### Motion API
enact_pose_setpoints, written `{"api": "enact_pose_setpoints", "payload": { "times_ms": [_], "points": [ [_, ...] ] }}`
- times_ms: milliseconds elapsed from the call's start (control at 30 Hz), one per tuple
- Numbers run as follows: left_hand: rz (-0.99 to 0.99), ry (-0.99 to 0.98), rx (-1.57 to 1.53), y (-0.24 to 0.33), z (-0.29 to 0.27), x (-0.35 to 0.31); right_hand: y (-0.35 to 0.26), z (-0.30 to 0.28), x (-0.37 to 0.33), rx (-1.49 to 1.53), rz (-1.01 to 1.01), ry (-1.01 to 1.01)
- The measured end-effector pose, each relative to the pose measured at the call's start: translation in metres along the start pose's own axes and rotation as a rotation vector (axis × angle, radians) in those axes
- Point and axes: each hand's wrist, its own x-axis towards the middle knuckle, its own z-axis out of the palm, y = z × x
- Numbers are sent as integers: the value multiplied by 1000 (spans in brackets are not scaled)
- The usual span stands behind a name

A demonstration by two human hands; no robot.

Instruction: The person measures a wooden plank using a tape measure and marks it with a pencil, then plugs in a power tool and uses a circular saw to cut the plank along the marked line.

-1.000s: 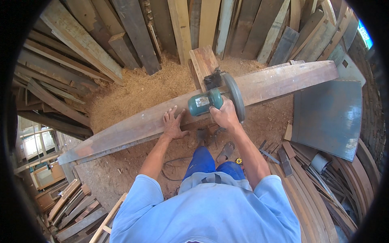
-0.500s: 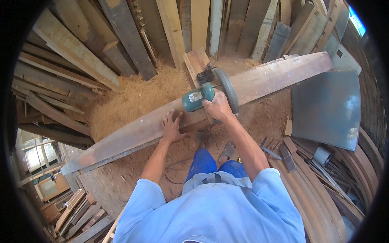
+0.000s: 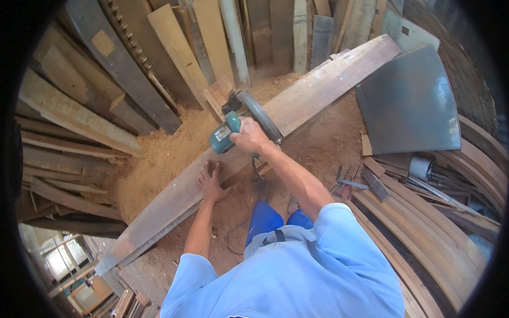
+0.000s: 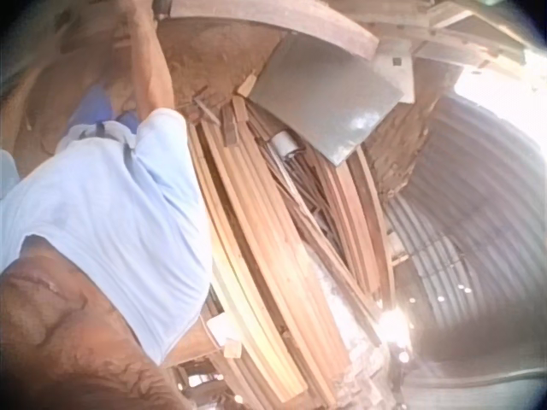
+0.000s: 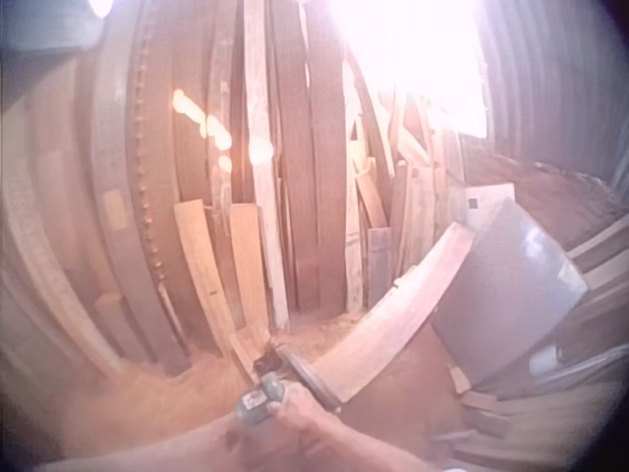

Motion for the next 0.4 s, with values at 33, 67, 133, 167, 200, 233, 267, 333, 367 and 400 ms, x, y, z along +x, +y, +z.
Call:
{"api": "enact_pose_setpoints", "payload": {
  "times_ms": [33, 67, 133, 167, 200, 233, 267, 333, 367, 400],
  "points": [
    [-7, 3, 5, 0, 2, 0, -2, -1, 0, 2, -6, -6],
    [-3, -4, 10, 1, 4, 1, 0, -2, 0, -7, 0, -4],
    [2, -16, 25, 2, 2, 3, 8, -1, 3, -19, 8, -2],
    [8, -16, 27, 4, 1, 4, 12, -1, 5, -49, 0, 12],
    [7, -16, 29, 3, 0, 4, 10, -1, 6, -42, 2, 5],
    [6, -16, 31, 2, 0, 4, 8, -1, 7, -36, 5, -3],
    [0, -22, 37, 2, 0, 4, 7, -1, 8, -30, 8, -11],
    [-10, -35, 52, 2, 1, 4, 7, 0, 11, -39, 5, -7],
    [-8, -33, 53, 2, 1, 4, 7, 1, 12, -43, 3, -5],
    [-8, -30, 53, 1, 2, 3, 6, 1, 12, -74, 31, -8]
  ]
}}
